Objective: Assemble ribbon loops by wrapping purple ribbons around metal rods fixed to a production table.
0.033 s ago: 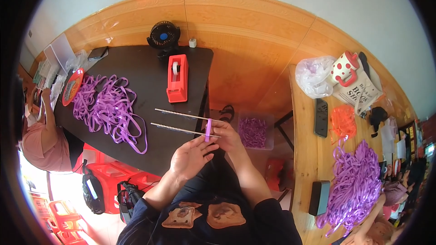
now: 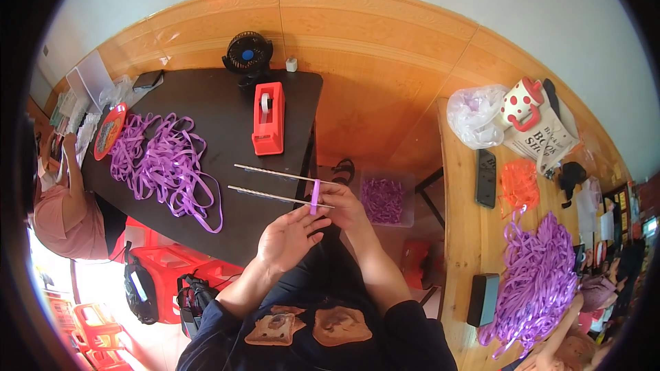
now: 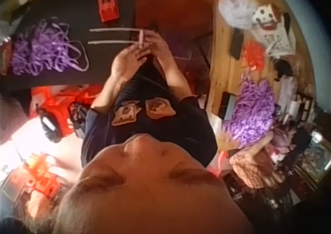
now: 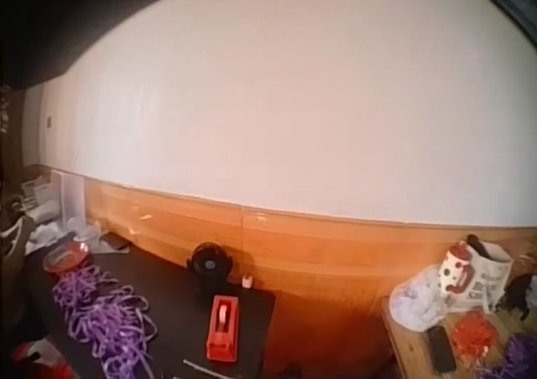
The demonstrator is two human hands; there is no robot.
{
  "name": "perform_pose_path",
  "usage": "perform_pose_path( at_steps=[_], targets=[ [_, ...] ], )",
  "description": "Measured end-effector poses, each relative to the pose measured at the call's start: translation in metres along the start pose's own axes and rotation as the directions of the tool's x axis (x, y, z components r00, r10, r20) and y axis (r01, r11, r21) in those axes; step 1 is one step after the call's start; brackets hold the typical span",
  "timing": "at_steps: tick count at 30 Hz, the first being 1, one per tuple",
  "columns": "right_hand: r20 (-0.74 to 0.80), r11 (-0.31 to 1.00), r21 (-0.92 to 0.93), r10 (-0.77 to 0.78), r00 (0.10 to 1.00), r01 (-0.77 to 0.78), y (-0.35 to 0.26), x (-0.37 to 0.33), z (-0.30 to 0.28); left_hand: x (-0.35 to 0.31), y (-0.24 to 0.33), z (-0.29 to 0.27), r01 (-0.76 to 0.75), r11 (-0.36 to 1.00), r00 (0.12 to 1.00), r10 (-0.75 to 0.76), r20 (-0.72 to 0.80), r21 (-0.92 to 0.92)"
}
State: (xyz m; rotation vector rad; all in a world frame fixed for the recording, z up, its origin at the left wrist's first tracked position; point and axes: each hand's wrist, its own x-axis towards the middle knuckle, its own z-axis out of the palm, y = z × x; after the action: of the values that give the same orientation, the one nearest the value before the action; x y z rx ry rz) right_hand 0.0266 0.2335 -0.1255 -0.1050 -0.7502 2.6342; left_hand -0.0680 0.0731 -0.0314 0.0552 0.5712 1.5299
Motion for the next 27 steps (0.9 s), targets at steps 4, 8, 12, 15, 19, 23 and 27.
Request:
perform_pose_path(
  at_steps=[4,8,12,15,19,23,27],
  targets=[
    [-0.011,0.995,-0.095,0.010,1.000,-0.011,0.000,0.002,-0.013,-0.001,0.003,0.005,0.000,1.000,1.000,0.000,0.011,-0.004],
    [-0.099,0.984,-0.176,0.012,0.995,-0.029,0.003,0.009,-0.009,0.001,0.001,0.001,0.005,1.000,1.000,-0.005,-0.002,-0.013],
    [-0.064,0.979,-0.206,-0.002,0.998,-0.011,0.002,0.015,0.005,0.000,0.000,-0.001,-0.004,1.000,1.000,0.004,0.014,-0.025],
    [-0.155,0.976,-0.208,0.036,0.987,-0.069,0.000,0.018,0.016,0.001,-0.001,-0.003,-0.011,0.999,1.000,0.012,0.013,-0.039],
    [-0.121,0.978,-0.208,0.006,0.993,-0.032,0.002,0.022,0.018,0.001,-0.001,-0.003,-0.013,0.999,0.999,0.014,0.042,-0.039],
    [-0.112,0.985,-0.169,-0.005,0.994,-0.014,0.003,0.022,0.024,0.002,-0.001,-0.006,-0.009,0.999,0.999,0.011,0.040,-0.033],
    [-0.107,0.980,-0.198,-0.018,0.994,-0.004,0.004,0.022,0.024,0.001,0.001,-0.004,-0.005,1.000,0.999,0.006,0.044,-0.021]
  ],
)
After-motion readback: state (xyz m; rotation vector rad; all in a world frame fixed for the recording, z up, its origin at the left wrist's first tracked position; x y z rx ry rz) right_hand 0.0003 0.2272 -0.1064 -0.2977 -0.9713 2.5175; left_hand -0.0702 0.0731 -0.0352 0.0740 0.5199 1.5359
